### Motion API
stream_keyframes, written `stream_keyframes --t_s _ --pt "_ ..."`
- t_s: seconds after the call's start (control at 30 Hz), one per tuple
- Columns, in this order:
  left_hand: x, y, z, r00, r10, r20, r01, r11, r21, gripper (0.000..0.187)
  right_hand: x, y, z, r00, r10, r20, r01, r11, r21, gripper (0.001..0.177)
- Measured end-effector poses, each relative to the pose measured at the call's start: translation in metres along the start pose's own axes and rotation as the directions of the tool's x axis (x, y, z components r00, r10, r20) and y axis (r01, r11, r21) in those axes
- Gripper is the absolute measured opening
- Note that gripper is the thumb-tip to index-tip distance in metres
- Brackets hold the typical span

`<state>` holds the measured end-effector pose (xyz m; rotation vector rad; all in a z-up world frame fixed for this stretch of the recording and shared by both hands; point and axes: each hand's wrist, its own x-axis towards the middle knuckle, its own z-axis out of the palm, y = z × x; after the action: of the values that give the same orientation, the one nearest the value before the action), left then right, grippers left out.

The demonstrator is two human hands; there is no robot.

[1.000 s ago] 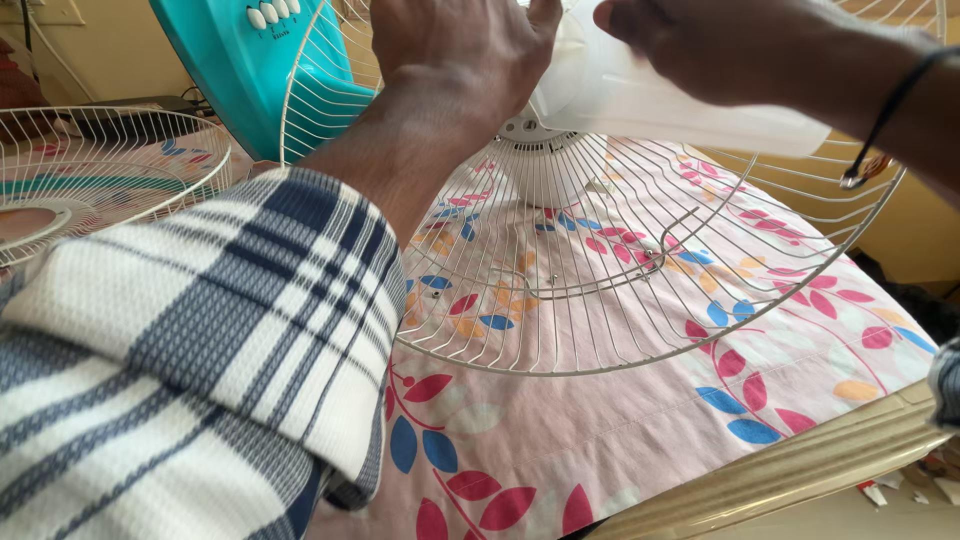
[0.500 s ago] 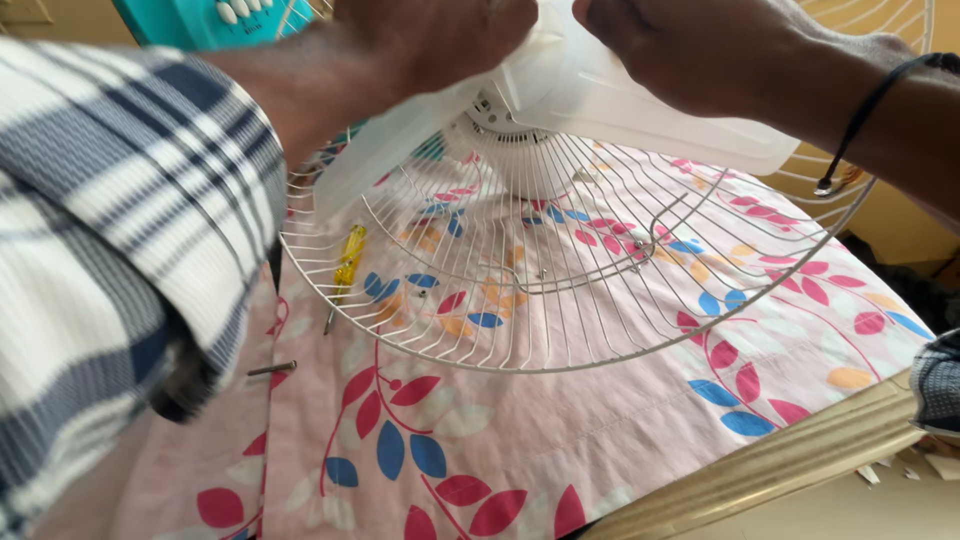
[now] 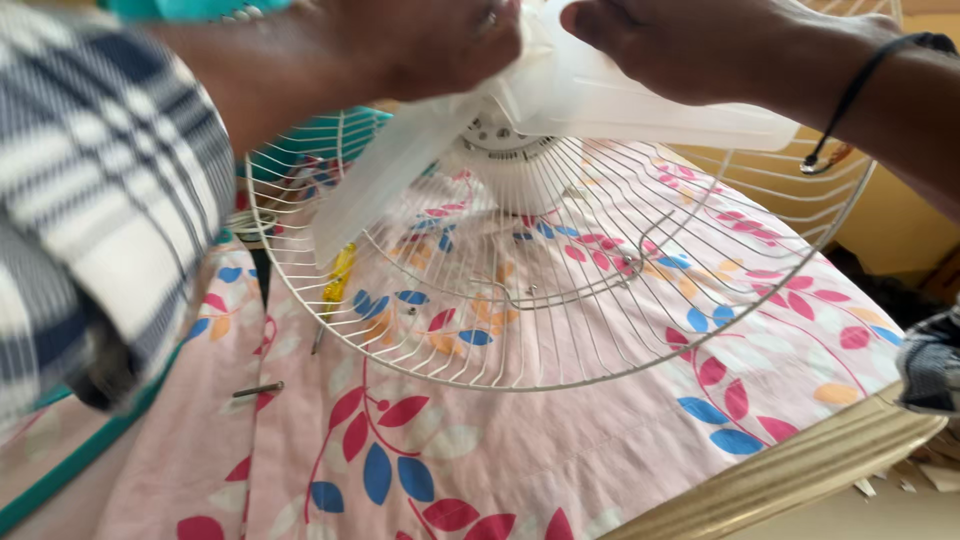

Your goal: The person disassembles a table fan by removing the front grille, fan blades, and rear grille using a screwdriver. They then unscrew the back panel of the fan motor housing.

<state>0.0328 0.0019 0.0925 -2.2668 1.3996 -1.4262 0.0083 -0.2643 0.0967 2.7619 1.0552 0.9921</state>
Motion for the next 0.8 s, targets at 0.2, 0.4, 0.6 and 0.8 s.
stream_keyframes --t_s 0.2,0.4,0.6,0.8 --pt "0.007 0.052 -0.006 0.683 -0.724 0.097 0.718 0.689 0.095 0.061 0.0 -0.016 -0.006 0.998 0.056 0.02 -0.056 0.998 -0.01 0.043" --pt "0.021 0.059 -0.005 0.543 -0.828 -0.141 0.835 0.514 0.194 0.059 -0.007 -0.04 -0.025 0.985 0.166 0.04 -0.162 0.983 -0.092 0.054" --pt "0.012 0.051 -0.006 0.684 -0.723 -0.097 0.727 0.664 0.177 0.059 -0.01 -0.052 -0.026 0.991 0.129 0.024 -0.127 0.989 -0.079 0.054" --pt "0.011 0.055 -0.019 0.814 -0.58 -0.036 0.575 0.796 0.189 0.061 -0.032 -0.066 -0.03 0.97 0.238 0.042 -0.24 0.968 0.065 0.049"
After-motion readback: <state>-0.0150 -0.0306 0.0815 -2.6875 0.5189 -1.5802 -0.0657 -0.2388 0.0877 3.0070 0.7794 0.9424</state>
